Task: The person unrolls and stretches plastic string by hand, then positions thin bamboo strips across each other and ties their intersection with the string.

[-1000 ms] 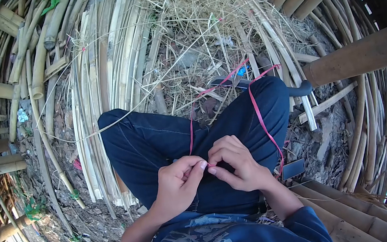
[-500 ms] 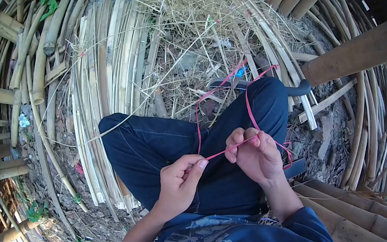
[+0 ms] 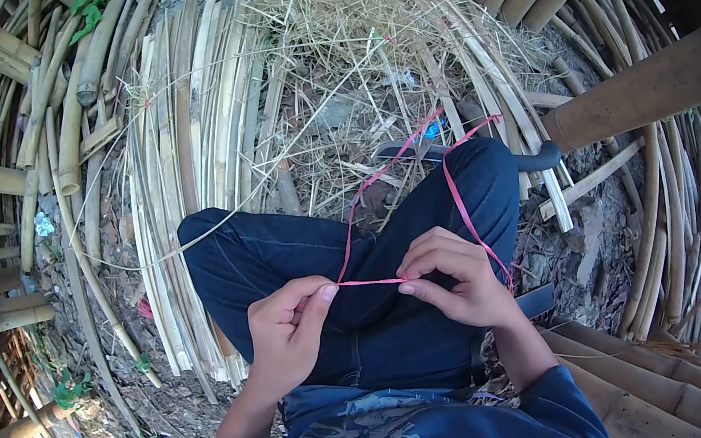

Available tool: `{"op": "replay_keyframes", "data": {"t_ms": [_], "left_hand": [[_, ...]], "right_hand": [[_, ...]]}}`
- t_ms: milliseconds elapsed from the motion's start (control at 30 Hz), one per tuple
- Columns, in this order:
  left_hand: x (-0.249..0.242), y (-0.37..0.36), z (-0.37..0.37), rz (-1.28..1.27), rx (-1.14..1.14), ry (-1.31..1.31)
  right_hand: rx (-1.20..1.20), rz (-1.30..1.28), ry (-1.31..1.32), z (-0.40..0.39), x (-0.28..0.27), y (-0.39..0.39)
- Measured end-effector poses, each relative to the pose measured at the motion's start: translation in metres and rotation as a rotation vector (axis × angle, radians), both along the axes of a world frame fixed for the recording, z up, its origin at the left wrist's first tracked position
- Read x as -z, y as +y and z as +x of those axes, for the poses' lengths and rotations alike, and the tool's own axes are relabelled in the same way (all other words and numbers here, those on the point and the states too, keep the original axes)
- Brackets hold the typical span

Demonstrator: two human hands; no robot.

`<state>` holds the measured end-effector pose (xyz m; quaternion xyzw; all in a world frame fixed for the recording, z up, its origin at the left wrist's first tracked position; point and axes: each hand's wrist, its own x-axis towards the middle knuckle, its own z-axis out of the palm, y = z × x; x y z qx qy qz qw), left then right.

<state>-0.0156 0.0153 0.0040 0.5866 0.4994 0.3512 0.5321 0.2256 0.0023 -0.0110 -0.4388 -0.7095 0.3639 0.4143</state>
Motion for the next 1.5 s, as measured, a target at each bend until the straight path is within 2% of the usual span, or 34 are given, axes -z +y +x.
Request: {"op": "replay_keyframes", "data": {"t_ms": [33, 133, 167, 233, 267, 333, 433, 667, 767, 833, 867, 900, 967, 1033, 1100, 1133, 1167, 1233, 1267, 1300, 1367, 1433, 1500], "left_hand": [[0.0, 0.001, 0.0, -0.03, -0.006, 0.004], [0.002, 0.0, 0.002, 0.016, 0.047, 0.021], [0.003, -0.001, 0.002, 0.017, 0.047, 0.021], [0.005, -0.004, 0.005, -0.009, 0.062, -0.02], [0.004, -0.005, 0.006, -0.009, 0.061, -0.02], [0.002, -0.008, 0.01, 0.002, 0.124, -0.005], [0.003, -0.011, 0.013, 0.03, 0.137, -0.002], [0.001, -0.013, 0.011, 0.015, 0.135, -0.001], [0.003, -0.012, 0.008, 0.008, 0.132, 0.012], [0.003, -0.011, 0.004, 0.034, 0.114, 0.025], [0.003, -0.01, 0.002, 0.032, 0.114, 0.028], [0.002, -0.008, 0.001, 0.048, 0.08, 0.019], [-0.001, -0.003, 0.0, 0.067, 0.042, 0.012], [-0.004, 0.002, -0.001, -0.009, -0.025, 0.03], [0.002, 0.006, 0.004, 0.021, -0.031, 0.051], [0.004, 0.005, 0.008, 0.042, 0.049, 0.046], [0.005, 0.004, 0.013, 0.062, 0.133, 0.042], [0.007, -0.006, 0.022, 0.137, 0.298, 0.049], [0.009, -0.009, 0.023, 0.213, 0.381, 0.03], [0.01, -0.011, 0.024, 0.292, 0.463, 0.01], [0.003, -0.013, 0.022, 0.227, 0.441, -0.002], [-0.003, -0.012, 0.016, 0.155, 0.409, -0.01], [-0.008, -0.005, 0.011, -0.003, 0.28, 0.07]], "right_hand": [[0.003, 0.001, -0.001, 0.0, 0.003, -0.002], [0.105, -0.285, 0.589, -0.004, 0.013, -0.011], [0.105, -0.284, 0.589, -0.006, 0.019, -0.014], [0.205, -0.301, 0.879, -0.009, 0.03, -0.016], [0.204, -0.302, 0.88, -0.012, 0.031, -0.017], [0.317, -0.437, 1.283, -0.017, 0.031, -0.018], [0.352, -0.424, 1.297, -0.013, 0.035, -0.016], [0.322, -0.512, 1.13, -0.003, 0.019, -0.015], [0.272, -0.407, 1.142, -0.005, 0.013, -0.012], [0.356, -0.4, 0.625, 0.0, 0.016, -0.02], [0.343, -0.379, 0.517, 0.0, 0.016, -0.021], [0.342, -0.382, 0.519, 0.0, 0.013, -0.022], [0.074, -0.226, -0.022, 0.001, 0.001, -0.023], [-0.158, -0.317, -0.04, -0.003, -0.006, -0.025], [-0.425, -0.38, 0.311, -0.004, -0.009, -0.023], [-0.422, -0.513, 0.676, -0.007, -0.011, -0.028], [-0.417, -0.513, 0.679, -0.011, -0.011, -0.028], [-0.068, -0.456, 1.112, -0.017, -0.012, -0.023], [0.023, -0.267, 0.79, -0.011, -0.008, -0.013], [0.11, 0.044, 0.276, -0.006, -0.004, 0.0], [0.053, 0.057, -0.073, -0.002, 0.0, 0.004], [-0.051, 0.153, 0.047, -0.012, 0.008, 0.002], [-0.15, 0.093, 0.128, -0.016, 0.012, -0.009]]}}
